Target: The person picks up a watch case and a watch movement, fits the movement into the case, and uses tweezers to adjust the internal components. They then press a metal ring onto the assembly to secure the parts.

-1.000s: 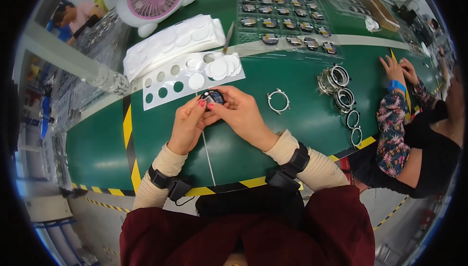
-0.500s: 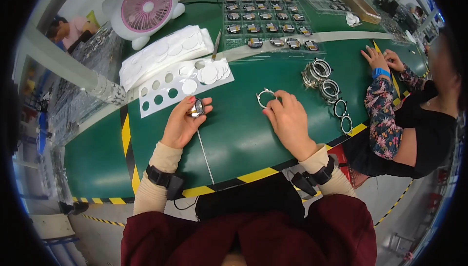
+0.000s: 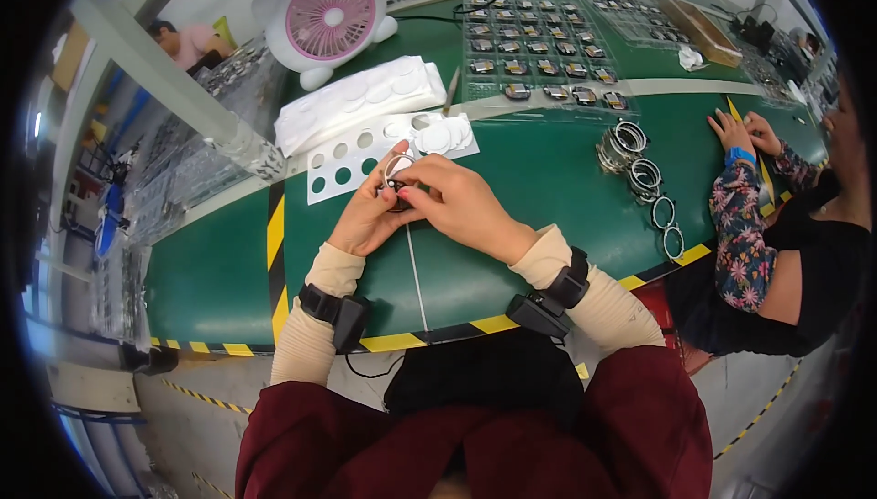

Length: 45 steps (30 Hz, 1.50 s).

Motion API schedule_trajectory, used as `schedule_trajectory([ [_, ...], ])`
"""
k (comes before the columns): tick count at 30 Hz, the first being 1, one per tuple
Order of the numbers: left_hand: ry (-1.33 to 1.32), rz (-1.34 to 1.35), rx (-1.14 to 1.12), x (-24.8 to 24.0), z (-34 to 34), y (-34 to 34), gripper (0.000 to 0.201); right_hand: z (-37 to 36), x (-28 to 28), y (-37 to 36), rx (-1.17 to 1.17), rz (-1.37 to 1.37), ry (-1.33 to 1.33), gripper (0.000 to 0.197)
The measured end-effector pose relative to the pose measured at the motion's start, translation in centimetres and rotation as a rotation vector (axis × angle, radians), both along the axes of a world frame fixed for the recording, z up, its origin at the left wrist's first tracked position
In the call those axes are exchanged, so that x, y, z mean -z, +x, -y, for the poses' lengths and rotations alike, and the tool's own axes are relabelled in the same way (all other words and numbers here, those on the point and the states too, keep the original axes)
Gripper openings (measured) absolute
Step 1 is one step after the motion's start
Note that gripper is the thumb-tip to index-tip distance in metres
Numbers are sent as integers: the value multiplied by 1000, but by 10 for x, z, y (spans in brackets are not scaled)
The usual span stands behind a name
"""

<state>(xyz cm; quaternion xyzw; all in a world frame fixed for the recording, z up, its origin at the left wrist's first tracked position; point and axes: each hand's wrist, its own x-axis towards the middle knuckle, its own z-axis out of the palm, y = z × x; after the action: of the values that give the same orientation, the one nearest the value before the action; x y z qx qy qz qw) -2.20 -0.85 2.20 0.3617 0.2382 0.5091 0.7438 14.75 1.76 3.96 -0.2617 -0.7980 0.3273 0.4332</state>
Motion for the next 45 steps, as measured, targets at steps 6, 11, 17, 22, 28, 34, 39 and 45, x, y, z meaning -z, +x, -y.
schedule_trajectory([
  [6, 19, -132, -14, 1, 0, -10, 62, -5, 15, -13, -150, -228, -269, 17],
  [11, 21, -255, -2, -2, -7, -14, 64, -11, 20, -12, -184, -243, -436, 14],
  [17, 17, -397, -7, 0, -5, -11, 61, -6, 12, -8, -150, -158, -459, 9],
  [22, 65, -493, -45, 0, -12, -8, 61, -9, 17, -11, 2, -64, -194, 6],
  [28, -3, -280, -77, 5, -11, -15, 54, -23, 25, -6, 203, -56, -92, 4],
  [34, -178, 324, -166, 20, -18, -39, 49, -56, 22, -10, 456, -62, -19, 6],
  [39, -221, 337, -197, 21, -20, -35, 53, -72, 32, -22, 454, 181, 150, 7],
  [45, -205, 323, -183, 19, -20, -37, 56, -77, 44, -18, 392, 354, 433, 15],
])
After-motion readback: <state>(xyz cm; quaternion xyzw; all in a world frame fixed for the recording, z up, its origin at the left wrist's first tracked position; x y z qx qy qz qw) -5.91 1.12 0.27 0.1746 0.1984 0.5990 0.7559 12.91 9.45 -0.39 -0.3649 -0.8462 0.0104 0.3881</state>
